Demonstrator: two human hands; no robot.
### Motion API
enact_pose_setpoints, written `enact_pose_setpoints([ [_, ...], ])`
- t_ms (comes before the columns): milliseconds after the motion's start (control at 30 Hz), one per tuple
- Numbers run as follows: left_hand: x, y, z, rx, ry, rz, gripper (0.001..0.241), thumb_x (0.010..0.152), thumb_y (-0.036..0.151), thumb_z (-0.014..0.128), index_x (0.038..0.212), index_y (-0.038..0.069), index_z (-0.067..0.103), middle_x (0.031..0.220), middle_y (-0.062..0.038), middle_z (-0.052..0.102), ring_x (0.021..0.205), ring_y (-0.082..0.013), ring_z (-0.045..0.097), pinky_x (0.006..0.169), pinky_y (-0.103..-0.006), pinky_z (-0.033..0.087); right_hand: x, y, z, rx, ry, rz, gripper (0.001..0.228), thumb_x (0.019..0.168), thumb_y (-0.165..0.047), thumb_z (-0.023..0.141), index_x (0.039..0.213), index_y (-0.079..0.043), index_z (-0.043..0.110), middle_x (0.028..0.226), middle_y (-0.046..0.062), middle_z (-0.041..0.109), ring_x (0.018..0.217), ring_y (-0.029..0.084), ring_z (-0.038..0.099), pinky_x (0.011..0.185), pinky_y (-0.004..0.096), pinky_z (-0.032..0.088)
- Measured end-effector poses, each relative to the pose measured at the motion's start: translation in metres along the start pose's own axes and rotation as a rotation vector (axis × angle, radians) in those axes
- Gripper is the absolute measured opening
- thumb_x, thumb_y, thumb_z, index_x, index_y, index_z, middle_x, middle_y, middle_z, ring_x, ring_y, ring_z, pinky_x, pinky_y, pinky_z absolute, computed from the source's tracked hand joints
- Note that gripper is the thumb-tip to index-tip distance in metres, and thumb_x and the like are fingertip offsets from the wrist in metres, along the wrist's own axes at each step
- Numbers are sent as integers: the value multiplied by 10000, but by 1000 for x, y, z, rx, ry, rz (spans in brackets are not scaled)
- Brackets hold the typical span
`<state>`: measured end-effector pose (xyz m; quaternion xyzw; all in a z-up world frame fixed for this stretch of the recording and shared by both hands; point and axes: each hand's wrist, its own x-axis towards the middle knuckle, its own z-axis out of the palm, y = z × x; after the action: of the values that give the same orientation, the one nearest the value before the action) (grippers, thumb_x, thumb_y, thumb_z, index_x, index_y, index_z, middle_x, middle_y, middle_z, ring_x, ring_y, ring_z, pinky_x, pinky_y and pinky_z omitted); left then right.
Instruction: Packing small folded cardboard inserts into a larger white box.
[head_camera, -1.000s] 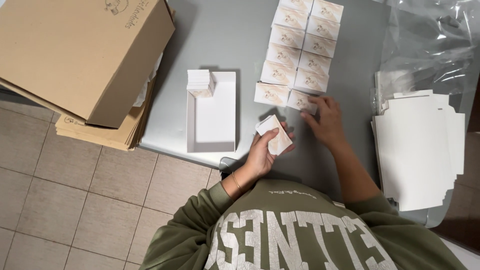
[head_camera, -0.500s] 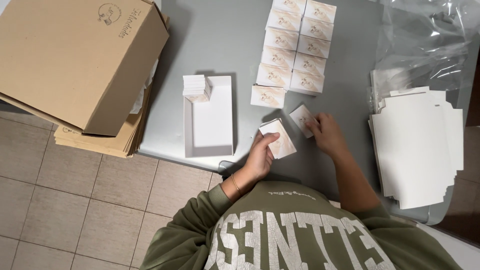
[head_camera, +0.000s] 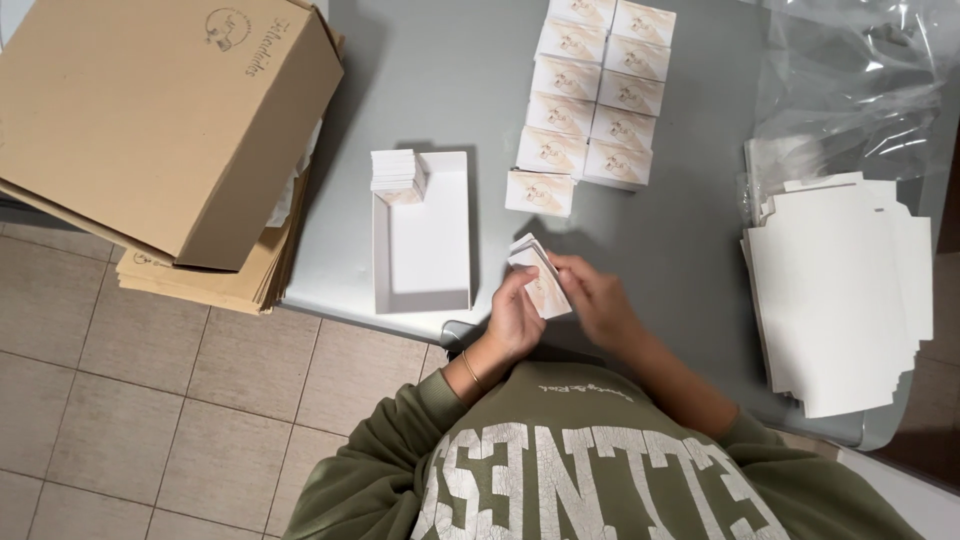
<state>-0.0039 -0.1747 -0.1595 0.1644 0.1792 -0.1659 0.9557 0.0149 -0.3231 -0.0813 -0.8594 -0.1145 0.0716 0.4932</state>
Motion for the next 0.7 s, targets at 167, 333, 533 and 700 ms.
enact_pose_setpoints([
  [167, -5, 6, -1, -40, 23, -7, 395, 914, 164, 584, 1292, 54, 542, 1158, -116, 674, 1071, -261, 680, 954, -438, 561, 87, -7, -28, -206, -106, -177, 338, 933, -243, 732, 1212, -57, 696, 954, 129, 650, 830, 266, 633, 756, 378, 508],
  [333, -11, 12, 5, -18, 68, 11, 410, 885, 147, 578, 1292, 100, 543, 1150, -77, 683, 1054, -250, 681, 929, -448, 563, 149, -27, -18, -626, -247, -524, 634, 659, -282, 880, 1200, -40, 656, 1177, 130, 605, 1137, 361, 544, 979, 484, 410],
  [533, -10, 12, -3, -60, 94, 16, 410, 899, 159, 583, 1300, 76, 559, 1173, -85, 684, 1068, -253, 685, 947, -452, 557, 151, -16, 3, -853, -291, -455, 669, 668, -272, 906, 1194, 11, 606, 1149, 191, 570, 1144, 375, 534, 985, 498, 403],
  [700, -8, 10, -4, -65, 85, -10, 424, 896, 165, 572, 1310, 77, 561, 1177, -85, 689, 1080, -254, 684, 953, -447, 557, 152, -12, 11, -912, -273, -418, 661, 672, -229, 893, 1179, 45, 570, 1164, 231, 546, 1146, 400, 530, 985, 480, 412],
])
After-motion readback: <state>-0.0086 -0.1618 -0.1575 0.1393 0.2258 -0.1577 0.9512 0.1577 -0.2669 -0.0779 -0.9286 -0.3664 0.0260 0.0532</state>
